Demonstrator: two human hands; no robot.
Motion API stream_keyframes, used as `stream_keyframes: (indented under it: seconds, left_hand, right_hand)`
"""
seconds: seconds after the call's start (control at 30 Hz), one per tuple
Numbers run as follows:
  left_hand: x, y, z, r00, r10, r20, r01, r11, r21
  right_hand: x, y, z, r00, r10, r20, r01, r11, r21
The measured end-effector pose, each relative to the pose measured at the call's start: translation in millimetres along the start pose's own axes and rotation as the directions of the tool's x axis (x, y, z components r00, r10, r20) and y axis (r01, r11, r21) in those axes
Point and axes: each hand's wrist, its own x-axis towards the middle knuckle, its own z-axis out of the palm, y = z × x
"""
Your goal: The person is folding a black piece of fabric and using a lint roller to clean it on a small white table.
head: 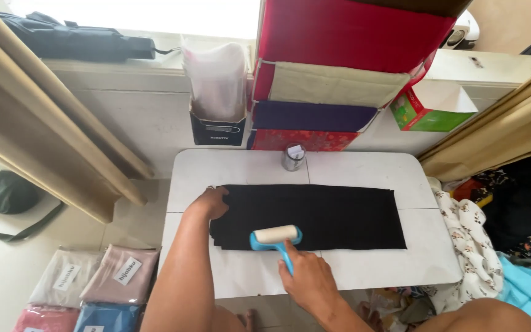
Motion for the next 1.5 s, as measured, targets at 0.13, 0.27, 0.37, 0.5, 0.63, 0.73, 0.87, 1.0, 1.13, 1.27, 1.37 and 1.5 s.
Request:
stream_keyframes:
  seconds: [0.13, 0.27, 0.37, 0.5, 0.63, 0.73, 0.87, 1.0, 1.13, 1.27, 1.37, 1.5]
  left_hand:
    - [7, -5, -1, 1.0, -0.004, -0.017, 0.003, 1.0, -0.005]
    - [12, -16, 10, 0.994, 0.109, -0.031, -0.11, 0.994, -0.024]
    - [2, -12, -4, 0.992, 0.121, -0.043, -0.123, 0.992, -0.032]
    - [-14, -13, -13, 0.994, 0.103, -0.042, -0.107, 0.991, -0.086]
    - [4, -22, -2, 0.991, 0.115, -0.067, -0.121, 0.988, -0.092]
    - [-5, -14, -6, 0.992, 0.123, -0.04, -0.125, 0.99, -0.062]
    - [-12, -12, -12, 0.992, 0.108, -0.061, -0.112, 0.99, -0.081]
    - [-8, -20, -13, 0.992, 0.11, -0.064, -0.117, 0.986, -0.115]
    - [-11, -23, -20, 0.983, 0.08, -0.164, -0.1, 0.988, -0.121]
    - [-20, -18, -29, 0.956, 0.107, -0.272, -0.147, 0.981, -0.129]
    - [-16, -22, -30, 0.938, 0.119, -0.327, -0.171, 0.976, -0.137]
    - [-15, -23, -31, 0.934, 0.096, -0.343, -0.169, 0.967, -0.192]
  right_hand:
    - [58, -15, 20, 1.0, -0.018, 0.007, 0.018, 0.993, -0.117]
    - [114, -25, 15, 0.995, -0.062, -0.075, 0.057, 0.996, -0.066]
    - [122, -32, 4, 0.99, -0.069, -0.119, 0.071, 0.997, 0.013]
    - [74, -31, 16, 0.999, -0.039, -0.006, 0.039, 0.999, -0.003]
    - [33, -32, 16, 0.993, -0.014, 0.12, 0.016, 1.0, -0.023]
    - [60, -27, 18, 0.997, -0.008, 0.074, 0.011, 0.999, -0.04]
    - [77, -37, -2, 0.998, -0.054, -0.029, 0.055, 0.998, 0.036]
    - [44, -58, 16, 0.992, -0.063, 0.114, 0.066, 0.997, -0.029]
    - [82, -74, 32, 0.992, -0.08, 0.096, 0.088, 0.993, -0.082]
    - [136, -85, 31, 0.993, -0.106, -0.041, 0.106, 0.994, -0.009]
    - [141, -90, 27, 0.991, -0.117, -0.06, 0.119, 0.992, 0.029]
    - [90, -97, 26, 0.995, -0.07, 0.076, 0.067, 0.997, 0.038]
